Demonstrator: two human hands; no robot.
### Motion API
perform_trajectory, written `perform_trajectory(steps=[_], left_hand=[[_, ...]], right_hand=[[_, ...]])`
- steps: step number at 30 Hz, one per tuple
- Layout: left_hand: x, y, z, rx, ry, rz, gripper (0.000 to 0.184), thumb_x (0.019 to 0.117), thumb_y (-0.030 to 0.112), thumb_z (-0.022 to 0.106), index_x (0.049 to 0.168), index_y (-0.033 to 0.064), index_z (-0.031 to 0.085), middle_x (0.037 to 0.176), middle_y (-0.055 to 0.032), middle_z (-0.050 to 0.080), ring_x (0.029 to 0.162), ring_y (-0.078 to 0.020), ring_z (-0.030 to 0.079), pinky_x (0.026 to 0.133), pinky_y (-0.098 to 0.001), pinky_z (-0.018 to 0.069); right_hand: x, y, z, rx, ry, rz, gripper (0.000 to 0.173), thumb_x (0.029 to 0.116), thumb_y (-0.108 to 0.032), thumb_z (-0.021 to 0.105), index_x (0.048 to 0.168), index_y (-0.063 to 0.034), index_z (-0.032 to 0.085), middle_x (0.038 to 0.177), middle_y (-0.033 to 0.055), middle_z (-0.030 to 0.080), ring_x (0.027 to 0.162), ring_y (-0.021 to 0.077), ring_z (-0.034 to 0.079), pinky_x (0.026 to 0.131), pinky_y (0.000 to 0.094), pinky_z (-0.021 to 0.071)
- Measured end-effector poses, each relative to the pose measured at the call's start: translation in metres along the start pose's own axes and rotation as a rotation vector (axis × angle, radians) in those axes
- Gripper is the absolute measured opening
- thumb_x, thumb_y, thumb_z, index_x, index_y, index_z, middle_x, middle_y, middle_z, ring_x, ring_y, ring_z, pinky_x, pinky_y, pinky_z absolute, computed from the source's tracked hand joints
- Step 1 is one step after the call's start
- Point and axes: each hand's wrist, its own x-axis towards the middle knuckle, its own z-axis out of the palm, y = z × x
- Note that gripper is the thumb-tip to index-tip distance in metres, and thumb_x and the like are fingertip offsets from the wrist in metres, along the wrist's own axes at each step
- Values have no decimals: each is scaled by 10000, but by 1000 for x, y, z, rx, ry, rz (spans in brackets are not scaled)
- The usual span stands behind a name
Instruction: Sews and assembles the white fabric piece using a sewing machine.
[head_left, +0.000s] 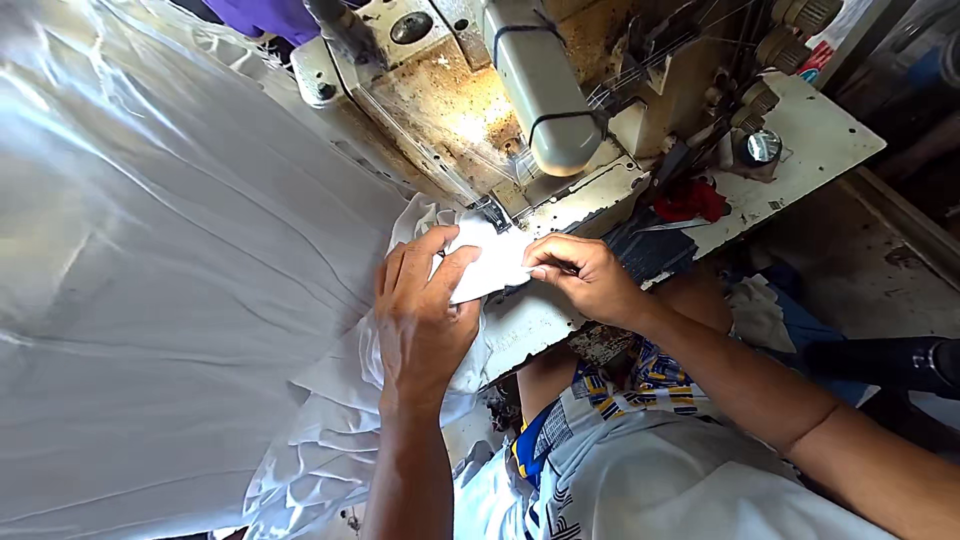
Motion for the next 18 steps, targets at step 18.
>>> perform_trajectory(steps=[18], left_hand=[[-18,5,28,-31,59,-49,300,907,227,645,1188,193,743,1454,-41,581,1383,-298,476,1129,-520,362]], right_hand=[[-24,-82,-143,-418,266,-134,231,1004,-91,637,1212,-1,684,1140,73,729,743,74,661,603,244,558]])
